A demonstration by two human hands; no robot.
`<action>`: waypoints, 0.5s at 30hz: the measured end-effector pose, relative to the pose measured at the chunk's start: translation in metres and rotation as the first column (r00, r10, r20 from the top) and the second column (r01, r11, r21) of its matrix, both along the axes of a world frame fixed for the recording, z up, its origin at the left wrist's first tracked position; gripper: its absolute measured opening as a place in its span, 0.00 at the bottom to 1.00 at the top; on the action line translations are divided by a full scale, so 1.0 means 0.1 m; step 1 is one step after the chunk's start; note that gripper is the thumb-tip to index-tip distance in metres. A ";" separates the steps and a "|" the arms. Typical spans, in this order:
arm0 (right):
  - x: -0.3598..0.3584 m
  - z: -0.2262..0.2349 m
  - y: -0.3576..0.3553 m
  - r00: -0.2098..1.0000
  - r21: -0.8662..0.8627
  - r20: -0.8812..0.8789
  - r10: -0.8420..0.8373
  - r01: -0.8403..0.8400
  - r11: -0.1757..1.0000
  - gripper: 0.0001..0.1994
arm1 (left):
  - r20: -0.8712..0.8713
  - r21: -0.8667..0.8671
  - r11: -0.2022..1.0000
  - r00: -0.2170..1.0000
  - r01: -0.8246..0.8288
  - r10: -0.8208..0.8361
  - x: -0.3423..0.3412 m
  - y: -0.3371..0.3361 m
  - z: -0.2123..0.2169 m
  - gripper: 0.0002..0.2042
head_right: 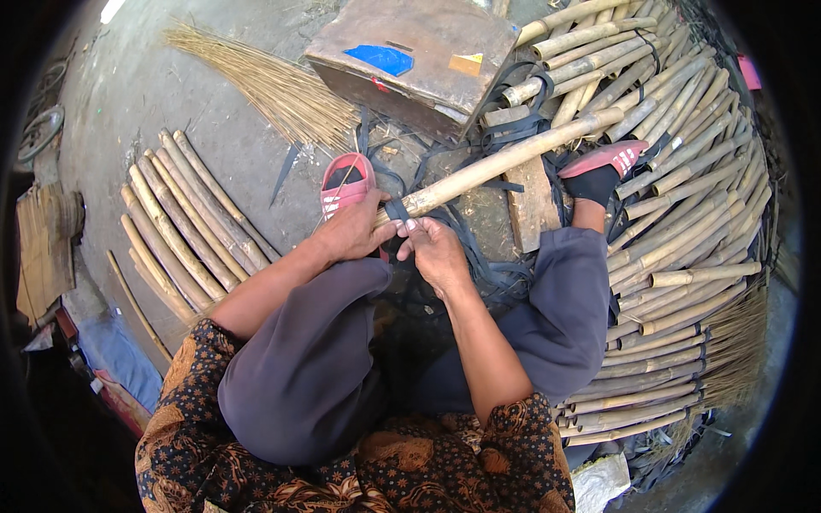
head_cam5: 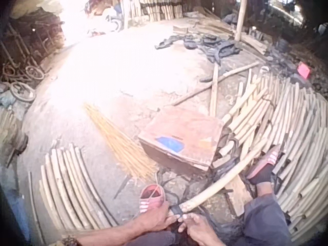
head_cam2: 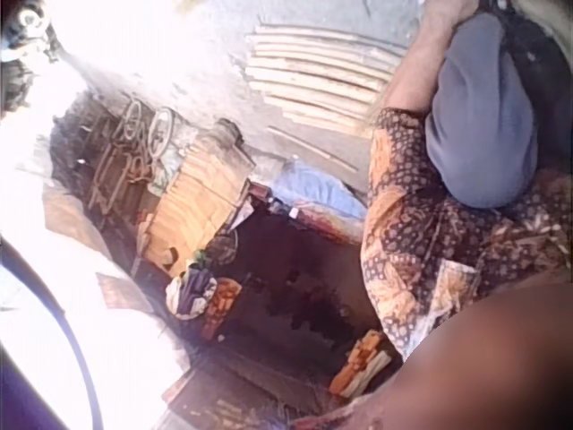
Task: The person assembles brooms by gathering straw bristles, attaching them to wooden handles, and securing them with black straps. The person repeatedly ties the bristles to the handle and places the finished brooms aside.
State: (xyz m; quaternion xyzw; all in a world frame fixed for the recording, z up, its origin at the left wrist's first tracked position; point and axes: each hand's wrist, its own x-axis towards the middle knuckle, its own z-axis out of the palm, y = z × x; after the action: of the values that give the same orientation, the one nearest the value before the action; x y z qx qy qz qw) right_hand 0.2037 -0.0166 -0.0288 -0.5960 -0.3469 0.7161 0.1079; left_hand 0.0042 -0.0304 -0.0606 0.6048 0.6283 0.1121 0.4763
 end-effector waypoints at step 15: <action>0.14 0.72 -0.41 0.979 -0.116 -0.092 -0.184 0.173 0.978 0.16 | -0.169 -0.083 0.996 0.985 0.031 -0.045 0.06 0.05 -0.17 0.28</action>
State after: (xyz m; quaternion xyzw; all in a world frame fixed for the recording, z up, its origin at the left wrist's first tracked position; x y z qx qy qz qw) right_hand 0.2175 -0.0580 0.0428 -0.5923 -0.2470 0.7506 0.1574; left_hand 0.0102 -0.0257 -0.0773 0.6045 0.6590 0.0255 0.4467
